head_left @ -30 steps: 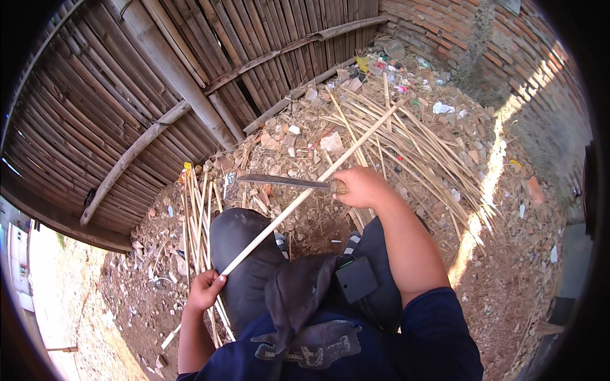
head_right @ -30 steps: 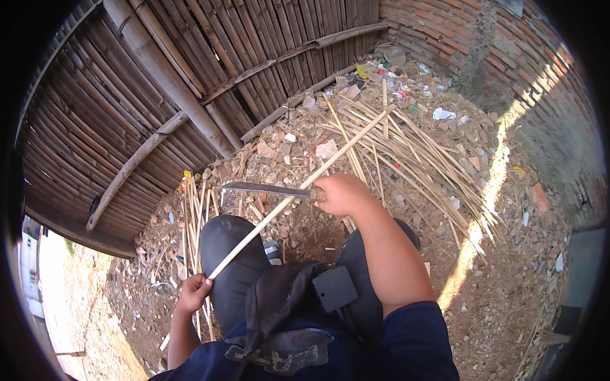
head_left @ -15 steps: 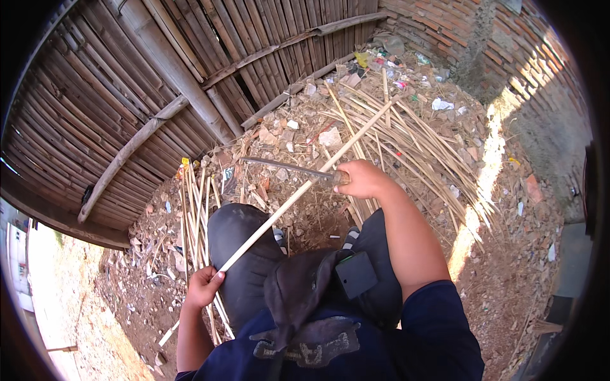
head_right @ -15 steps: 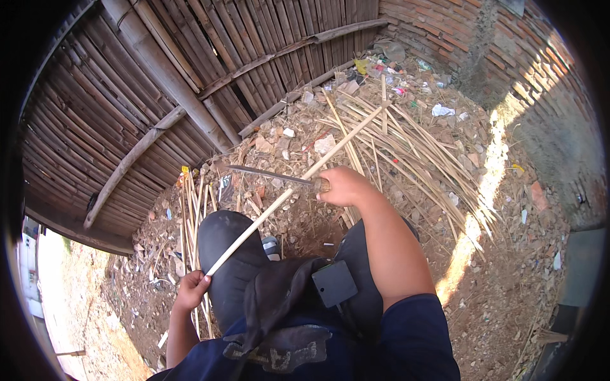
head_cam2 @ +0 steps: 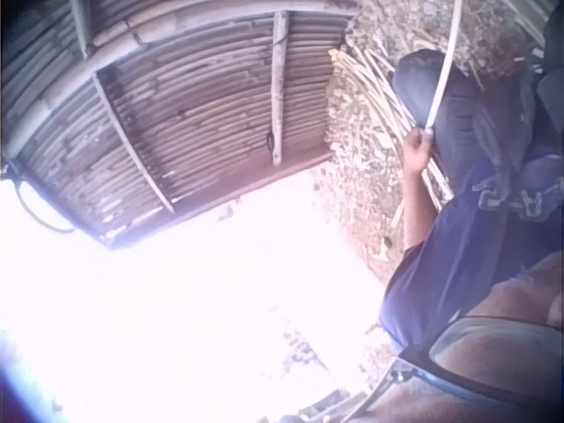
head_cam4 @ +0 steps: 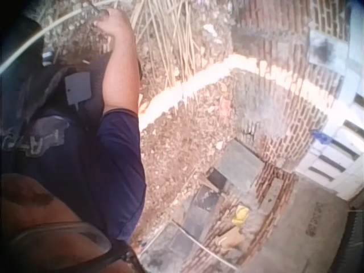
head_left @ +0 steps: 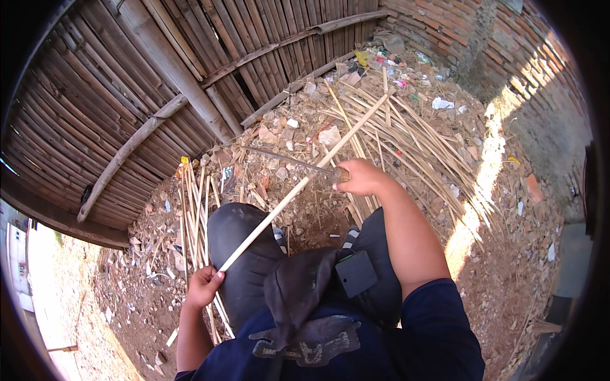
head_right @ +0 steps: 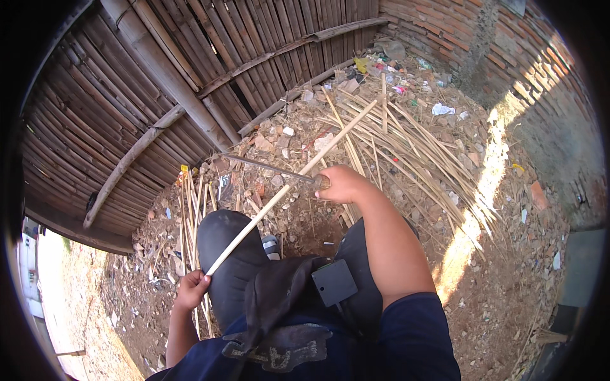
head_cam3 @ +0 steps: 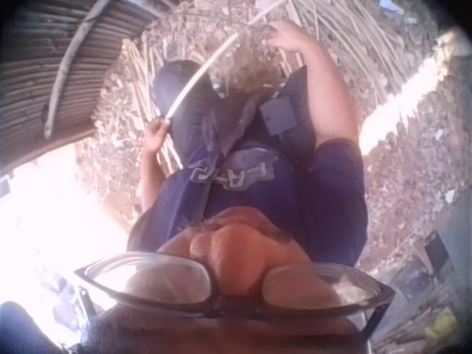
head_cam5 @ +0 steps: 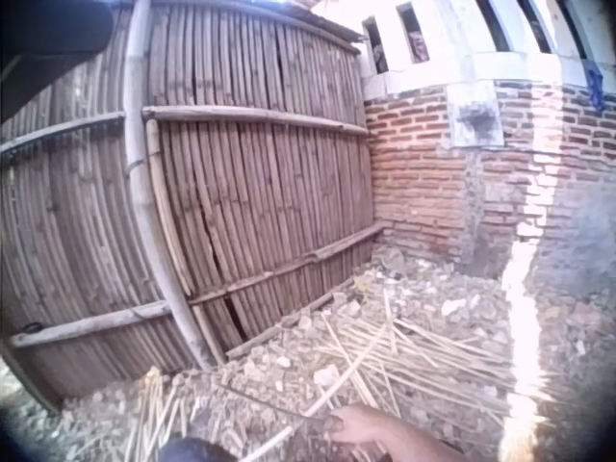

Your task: The person shaves a long bamboo strip with a blade held in one hand, while supporting the strip on their lap and pulling it with the other hand.

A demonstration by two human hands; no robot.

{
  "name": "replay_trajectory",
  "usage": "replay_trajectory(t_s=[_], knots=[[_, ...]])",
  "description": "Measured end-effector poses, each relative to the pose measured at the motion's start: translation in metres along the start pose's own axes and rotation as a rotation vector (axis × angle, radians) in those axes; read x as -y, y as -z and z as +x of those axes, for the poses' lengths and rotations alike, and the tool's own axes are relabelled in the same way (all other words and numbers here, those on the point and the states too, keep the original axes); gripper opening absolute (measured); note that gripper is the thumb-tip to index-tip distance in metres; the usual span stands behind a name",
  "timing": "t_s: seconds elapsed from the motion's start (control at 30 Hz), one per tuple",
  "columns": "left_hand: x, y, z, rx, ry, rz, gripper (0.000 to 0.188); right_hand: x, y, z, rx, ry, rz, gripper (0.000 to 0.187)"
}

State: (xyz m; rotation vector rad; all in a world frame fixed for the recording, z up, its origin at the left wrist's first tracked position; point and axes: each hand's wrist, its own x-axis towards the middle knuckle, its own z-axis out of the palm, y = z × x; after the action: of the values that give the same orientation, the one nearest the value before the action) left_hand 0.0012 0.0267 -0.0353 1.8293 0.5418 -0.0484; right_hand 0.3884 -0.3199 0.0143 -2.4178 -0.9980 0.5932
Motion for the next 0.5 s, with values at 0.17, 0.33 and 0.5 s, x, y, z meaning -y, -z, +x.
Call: replay_trajectory(t_s=[0.17, 0.33, 0.5], knots=[[0.003, -0.001, 0.0, -0.036, 0.023, 0.044, 0.037, 0.0, -0.002, -0.001, -0.159, -0.153, -0.121, 0.044], [0.0, 0.006, -0.002, -0.038, 0.048, 0.123, 0.039, 0.043, 0.0, -0.015, -0.065, -0.03, -0.218, 0.036], [0.006, 0.001, 0.002, -0.028, 0.009, 0.037, 0.038, -0.014, 0.011, 0.005, -0.124, -0.177, 0.032, 0.04]])
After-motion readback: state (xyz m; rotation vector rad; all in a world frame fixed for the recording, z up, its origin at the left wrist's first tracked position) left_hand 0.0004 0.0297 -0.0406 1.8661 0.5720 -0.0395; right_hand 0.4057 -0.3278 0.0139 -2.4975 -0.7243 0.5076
